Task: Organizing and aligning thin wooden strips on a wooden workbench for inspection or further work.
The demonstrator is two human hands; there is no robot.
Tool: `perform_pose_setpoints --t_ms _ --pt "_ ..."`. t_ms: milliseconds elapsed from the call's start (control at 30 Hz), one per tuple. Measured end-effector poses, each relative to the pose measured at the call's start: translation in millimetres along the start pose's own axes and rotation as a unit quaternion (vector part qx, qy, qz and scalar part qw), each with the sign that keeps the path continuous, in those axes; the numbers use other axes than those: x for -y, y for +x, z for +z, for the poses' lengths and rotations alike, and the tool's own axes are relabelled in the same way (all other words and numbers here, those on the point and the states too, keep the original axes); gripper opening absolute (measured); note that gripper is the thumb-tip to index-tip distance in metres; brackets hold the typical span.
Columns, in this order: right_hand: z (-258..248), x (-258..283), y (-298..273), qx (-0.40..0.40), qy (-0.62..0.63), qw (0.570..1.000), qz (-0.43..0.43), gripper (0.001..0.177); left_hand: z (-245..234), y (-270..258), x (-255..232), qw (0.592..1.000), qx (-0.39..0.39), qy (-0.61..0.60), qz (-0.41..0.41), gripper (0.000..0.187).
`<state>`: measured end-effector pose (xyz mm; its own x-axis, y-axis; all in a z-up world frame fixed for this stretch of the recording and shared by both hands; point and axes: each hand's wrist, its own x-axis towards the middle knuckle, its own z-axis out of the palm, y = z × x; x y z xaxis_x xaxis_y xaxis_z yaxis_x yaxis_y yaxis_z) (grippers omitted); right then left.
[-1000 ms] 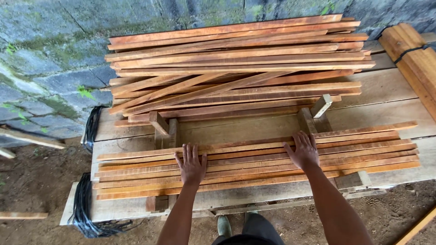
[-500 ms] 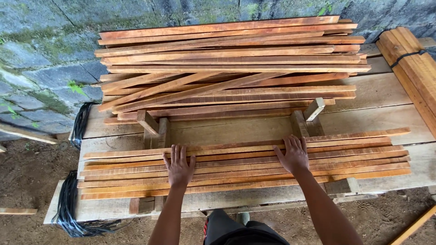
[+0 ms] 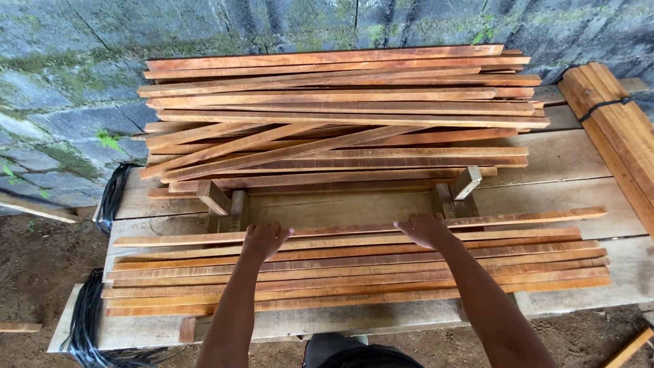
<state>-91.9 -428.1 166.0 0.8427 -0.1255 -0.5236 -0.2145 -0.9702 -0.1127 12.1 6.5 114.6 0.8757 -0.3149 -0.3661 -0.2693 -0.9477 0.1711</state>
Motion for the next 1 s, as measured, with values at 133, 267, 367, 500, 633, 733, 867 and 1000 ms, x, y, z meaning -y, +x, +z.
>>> perform_pose_setpoints --t_ms 133,267,367,500,633,733,867,1000 --pt "-11 -8 35 -0.041 0.023 0.999 0.000 0.078 -1 40 9 1.000 -0.011 0.013 -0.009 0.057" --pt "-10 -10 69 -0.092 -0.011 0.996 -0.012 0.074 -3 66 12 0.997 -0.072 0.020 0.011 0.058" --pt "-6 -19 86 -0.098 -0.027 0.995 -0.011 0.074 -7 73 9 0.995 -0.095 0.023 0.026 0.056" --pt "9 -22 89 -0.125 -0.054 0.991 -0.014 0.075 -1 67 14 0.989 -0.138 0.024 0.040 0.060" --pt "14 -23 89 -0.136 -0.055 0.989 -0.011 0.076 5 71 15 0.989 -0.138 0.048 0.038 0.062" --pt "27 -26 89 -0.178 -0.055 0.982 -0.002 0.072 15 66 8 0.986 -0.150 0.066 0.002 0.068" --pt "66 -33 77 -0.387 -0.050 0.920 -0.027 0.064 46 44 -5 0.963 -0.263 0.029 -0.046 0.056" --pt "109 -35 28 -0.318 0.000 0.944 -0.084 0.051 93 -2 -9 0.916 -0.392 -0.010 0.084 0.038"
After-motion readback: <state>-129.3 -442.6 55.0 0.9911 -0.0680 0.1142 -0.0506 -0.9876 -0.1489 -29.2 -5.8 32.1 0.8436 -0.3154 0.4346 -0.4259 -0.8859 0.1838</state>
